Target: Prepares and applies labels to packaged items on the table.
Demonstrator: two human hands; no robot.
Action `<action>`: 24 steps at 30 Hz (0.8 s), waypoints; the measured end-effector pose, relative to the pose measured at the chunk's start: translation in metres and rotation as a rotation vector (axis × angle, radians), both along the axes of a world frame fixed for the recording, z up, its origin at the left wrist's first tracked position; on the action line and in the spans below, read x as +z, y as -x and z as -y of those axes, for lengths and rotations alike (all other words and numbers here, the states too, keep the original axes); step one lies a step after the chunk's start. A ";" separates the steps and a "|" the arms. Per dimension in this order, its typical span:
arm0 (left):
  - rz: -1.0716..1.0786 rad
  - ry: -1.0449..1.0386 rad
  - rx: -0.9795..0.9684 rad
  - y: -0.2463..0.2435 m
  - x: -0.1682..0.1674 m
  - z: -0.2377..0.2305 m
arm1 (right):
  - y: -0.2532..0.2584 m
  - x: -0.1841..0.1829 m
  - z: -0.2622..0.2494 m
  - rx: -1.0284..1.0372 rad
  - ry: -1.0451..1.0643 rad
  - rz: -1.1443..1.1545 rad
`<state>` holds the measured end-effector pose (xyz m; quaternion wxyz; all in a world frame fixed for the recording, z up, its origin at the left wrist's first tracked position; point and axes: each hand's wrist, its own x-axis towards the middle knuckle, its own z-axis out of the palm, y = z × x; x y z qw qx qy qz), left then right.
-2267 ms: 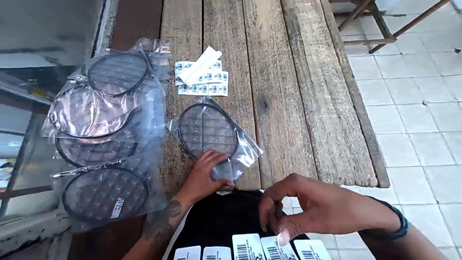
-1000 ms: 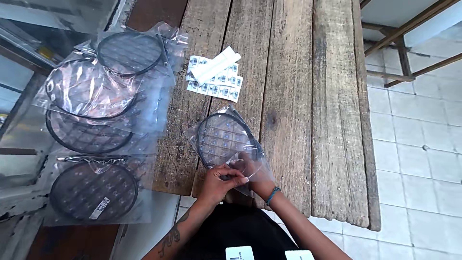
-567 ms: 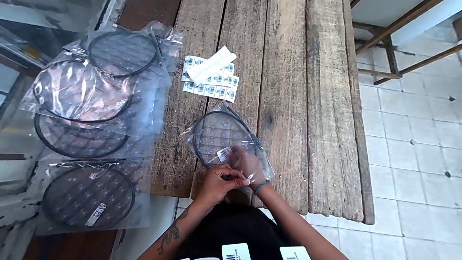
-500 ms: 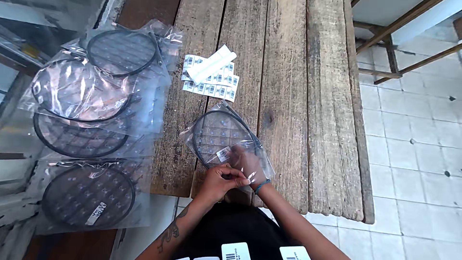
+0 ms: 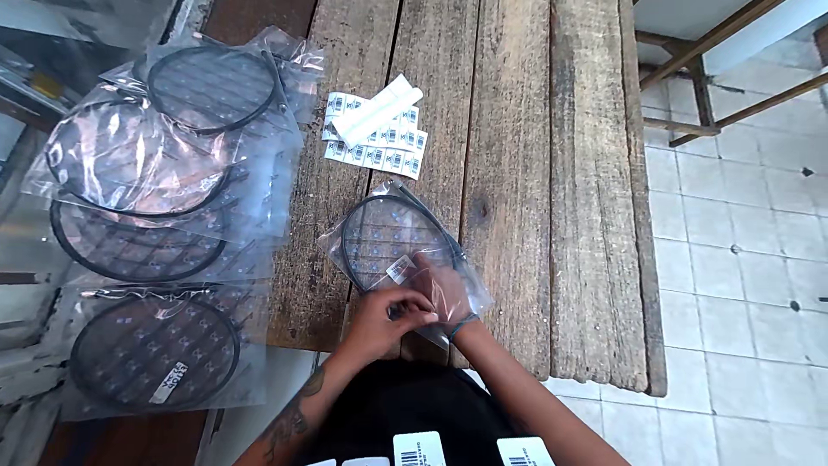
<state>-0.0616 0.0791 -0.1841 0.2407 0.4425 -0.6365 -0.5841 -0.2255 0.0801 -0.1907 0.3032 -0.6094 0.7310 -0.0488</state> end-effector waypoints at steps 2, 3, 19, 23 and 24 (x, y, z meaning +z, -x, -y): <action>0.328 0.419 -0.016 -0.026 -0.009 0.018 | -0.002 0.004 0.001 0.021 -0.004 -0.043; 0.476 0.566 -0.062 -0.040 -0.019 0.029 | -0.005 0.007 0.001 0.012 -0.028 -0.065; 0.797 0.708 -0.254 -0.071 -0.056 0.031 | 0.030 -0.040 -0.047 0.212 0.515 0.043; 0.658 0.644 -0.198 -0.013 -0.054 0.037 | 0.033 0.040 -0.102 -0.170 0.486 0.675; 0.607 0.601 -0.213 0.011 -0.045 0.044 | 0.044 0.050 -0.111 -0.245 0.542 0.684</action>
